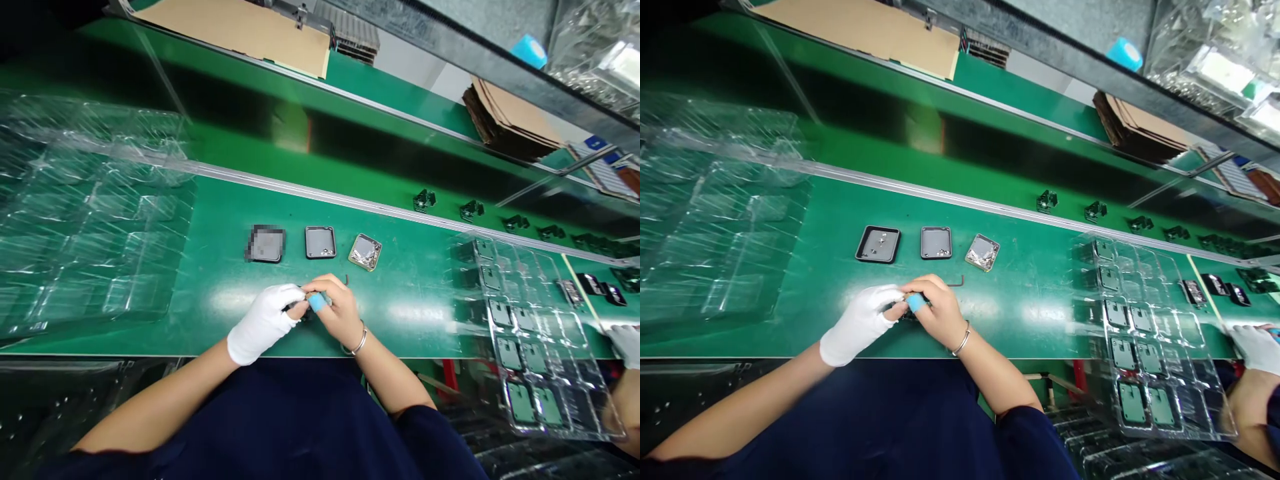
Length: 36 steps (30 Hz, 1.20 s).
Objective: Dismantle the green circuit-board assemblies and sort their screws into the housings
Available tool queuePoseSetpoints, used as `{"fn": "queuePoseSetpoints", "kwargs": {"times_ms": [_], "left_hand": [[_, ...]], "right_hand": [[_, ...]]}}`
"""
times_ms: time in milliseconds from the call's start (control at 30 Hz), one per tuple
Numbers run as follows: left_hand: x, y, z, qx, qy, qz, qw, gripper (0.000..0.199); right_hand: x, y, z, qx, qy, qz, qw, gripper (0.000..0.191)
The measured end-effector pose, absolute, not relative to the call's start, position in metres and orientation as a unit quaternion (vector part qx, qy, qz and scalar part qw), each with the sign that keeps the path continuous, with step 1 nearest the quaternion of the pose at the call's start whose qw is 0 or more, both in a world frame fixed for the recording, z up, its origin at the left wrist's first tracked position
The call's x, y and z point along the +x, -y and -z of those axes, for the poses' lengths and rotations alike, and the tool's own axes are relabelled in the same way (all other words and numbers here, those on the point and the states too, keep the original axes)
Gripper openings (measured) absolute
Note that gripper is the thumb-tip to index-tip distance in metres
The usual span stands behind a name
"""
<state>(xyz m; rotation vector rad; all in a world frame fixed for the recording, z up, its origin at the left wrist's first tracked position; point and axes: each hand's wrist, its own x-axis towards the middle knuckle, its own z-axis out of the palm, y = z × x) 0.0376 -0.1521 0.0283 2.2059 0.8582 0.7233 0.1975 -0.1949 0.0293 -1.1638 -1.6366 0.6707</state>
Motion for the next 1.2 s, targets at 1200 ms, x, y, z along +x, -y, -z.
{"fn": "queuePoseSetpoints", "kwargs": {"times_ms": [1200], "left_hand": [[0.042,0.14,0.016,0.693,-0.414,-0.278,0.52,0.025]], "right_hand": [[0.192,0.196,0.018,-0.578,0.619,-0.301,0.437,0.012]]}}
